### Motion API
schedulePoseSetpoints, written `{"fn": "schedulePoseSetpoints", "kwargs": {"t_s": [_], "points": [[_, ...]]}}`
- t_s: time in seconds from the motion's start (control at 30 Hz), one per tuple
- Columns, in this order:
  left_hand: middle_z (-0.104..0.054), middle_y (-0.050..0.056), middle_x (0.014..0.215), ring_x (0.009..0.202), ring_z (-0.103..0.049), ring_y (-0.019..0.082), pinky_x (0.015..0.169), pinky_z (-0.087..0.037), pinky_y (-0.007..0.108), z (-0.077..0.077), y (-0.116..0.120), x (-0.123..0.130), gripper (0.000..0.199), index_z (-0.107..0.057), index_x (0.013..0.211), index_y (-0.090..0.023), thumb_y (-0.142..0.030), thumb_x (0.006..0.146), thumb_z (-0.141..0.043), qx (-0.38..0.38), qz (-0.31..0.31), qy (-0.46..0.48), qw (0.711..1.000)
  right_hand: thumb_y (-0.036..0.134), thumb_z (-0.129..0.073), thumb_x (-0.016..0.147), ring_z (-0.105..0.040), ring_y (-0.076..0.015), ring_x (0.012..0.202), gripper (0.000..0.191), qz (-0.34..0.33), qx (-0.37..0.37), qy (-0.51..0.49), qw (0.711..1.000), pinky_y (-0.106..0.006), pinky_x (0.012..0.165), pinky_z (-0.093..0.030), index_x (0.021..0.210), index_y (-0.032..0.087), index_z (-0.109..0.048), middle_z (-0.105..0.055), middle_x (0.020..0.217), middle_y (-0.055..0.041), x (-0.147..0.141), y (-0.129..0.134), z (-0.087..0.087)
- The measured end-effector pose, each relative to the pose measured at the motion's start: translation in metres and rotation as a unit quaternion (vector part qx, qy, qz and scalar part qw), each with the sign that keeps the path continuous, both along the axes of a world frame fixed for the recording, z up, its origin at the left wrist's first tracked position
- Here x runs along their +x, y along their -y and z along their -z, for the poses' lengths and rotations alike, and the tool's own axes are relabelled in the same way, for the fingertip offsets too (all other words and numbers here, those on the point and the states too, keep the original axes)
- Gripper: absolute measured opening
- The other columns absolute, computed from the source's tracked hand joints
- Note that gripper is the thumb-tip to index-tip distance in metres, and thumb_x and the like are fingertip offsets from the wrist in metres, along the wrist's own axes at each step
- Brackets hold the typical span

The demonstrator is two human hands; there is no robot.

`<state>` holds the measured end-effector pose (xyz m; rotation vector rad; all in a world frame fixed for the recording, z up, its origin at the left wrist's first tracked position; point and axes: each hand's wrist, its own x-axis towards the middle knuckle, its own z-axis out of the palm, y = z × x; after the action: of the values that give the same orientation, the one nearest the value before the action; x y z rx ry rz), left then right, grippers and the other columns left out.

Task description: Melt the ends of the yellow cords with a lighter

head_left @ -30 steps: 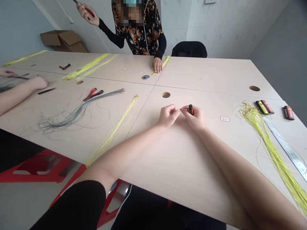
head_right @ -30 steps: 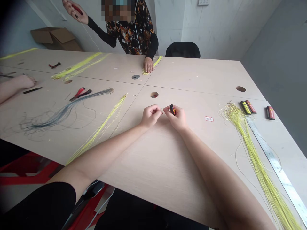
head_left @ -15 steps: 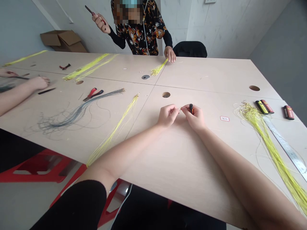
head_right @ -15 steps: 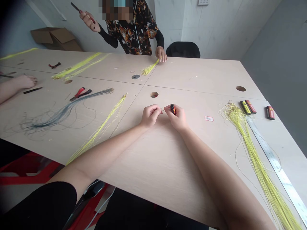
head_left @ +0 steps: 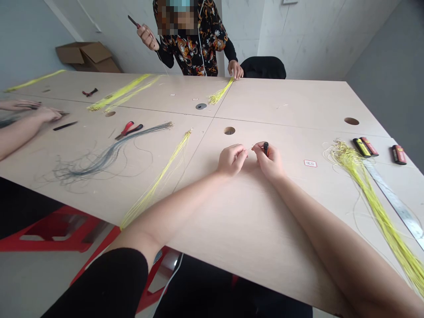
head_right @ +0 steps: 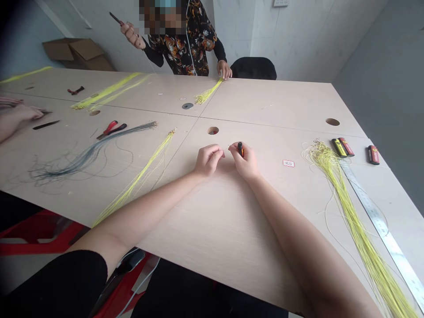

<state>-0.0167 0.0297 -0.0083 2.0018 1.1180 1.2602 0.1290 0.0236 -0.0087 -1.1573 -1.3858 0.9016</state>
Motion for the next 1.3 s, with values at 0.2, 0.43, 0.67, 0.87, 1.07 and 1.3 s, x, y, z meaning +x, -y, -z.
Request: {"fn": "schedulePoseSetpoints", "kwargs": {"t_s": [0.2, 0.43, 0.67, 0.87, 1.07, 1.3], "points": [[-0.045, 0.001, 0.056, 0.055, -0.041, 0.013, 0.057, -0.030, 0.028, -0.004, 0.005, 0.001, 0.032, -0.044, 0.058, -0.019, -0.033, 0.086, -0.039, 0.060, 0.014, -0.073, 0.995, 0.042, -0.056, 0.082, -0.038, -0.0100, 0.052, 0.024, -0.001, -0.005, -0.011, 1.000, -0.025, 0.050, -0.031, 0.073, 0.019, -0.056, -0.042, 0.056, 0.0034, 0.001, -0.001, 0.002], [-0.045, 0.000, 0.055, 0.051, -0.038, 0.012, 0.054, -0.026, 0.027, -0.004, 0.007, 0.001, 0.029, -0.045, 0.057, -0.020, -0.033, 0.082, -0.045, 0.113, 0.046, -0.117, 0.986, 0.047, -0.059, 0.079, -0.033, -0.0084, 0.044, 0.028, -0.009, -0.036, -0.062, 0.997, -0.025, 0.045, -0.028, 0.073, 0.020, -0.054, -0.037, 0.052, 0.0052, 0.001, -0.003, 0.004], [-0.044, 0.000, 0.050, 0.047, -0.034, 0.012, 0.051, -0.024, 0.027, -0.001, 0.006, 0.002, 0.027, -0.043, 0.054, -0.020, -0.031, 0.078, -0.045, 0.146, 0.050, -0.192, 0.969, 0.051, -0.062, 0.076, -0.030, -0.0082, 0.042, 0.031, -0.010, -0.065, -0.107, 0.992, -0.024, 0.041, -0.026, 0.073, 0.021, -0.053, -0.032, 0.049, 0.0063, 0.002, -0.007, 0.008], [-0.044, 0.000, 0.049, 0.046, -0.032, 0.011, 0.051, -0.022, 0.027, -0.001, 0.006, 0.004, 0.022, -0.046, 0.053, -0.020, -0.028, 0.074, -0.049, 0.172, 0.032, -0.219, 0.960, 0.048, -0.064, 0.073, -0.026, -0.0074, 0.041, 0.030, 0.000, -0.088, -0.151, 0.985, -0.023, 0.040, -0.025, 0.072, 0.022, -0.050, -0.027, 0.048, 0.0082, 0.001, -0.006, 0.003], [-0.048, 0.002, 0.052, 0.047, -0.033, 0.011, 0.052, -0.018, 0.028, -0.006, 0.006, 0.006, 0.018, -0.050, 0.053, -0.018, -0.024, 0.069, -0.051, 0.185, -0.023, -0.227, 0.956, 0.037, -0.063, 0.073, -0.020, -0.0059, 0.041, 0.021, 0.027, -0.106, -0.233, 0.966, -0.021, 0.039, -0.019, 0.070, 0.021, -0.049, -0.025, 0.045, 0.0096, 0.006, -0.008, -0.004], [-0.053, 0.004, 0.058, 0.049, -0.039, 0.012, 0.052, -0.017, 0.028, -0.006, 0.004, 0.005, 0.014, -0.058, 0.058, -0.018, -0.021, 0.070, -0.051, 0.172, -0.061, -0.275, 0.944, 0.028, -0.059, 0.073, -0.018, -0.0057, 0.040, 0.016, 0.088, -0.110, -0.294, 0.945, -0.021, 0.036, -0.018, 0.069, 0.021, -0.046, -0.021, 0.045, 0.0105, 0.025, -0.014, -0.027]]}}
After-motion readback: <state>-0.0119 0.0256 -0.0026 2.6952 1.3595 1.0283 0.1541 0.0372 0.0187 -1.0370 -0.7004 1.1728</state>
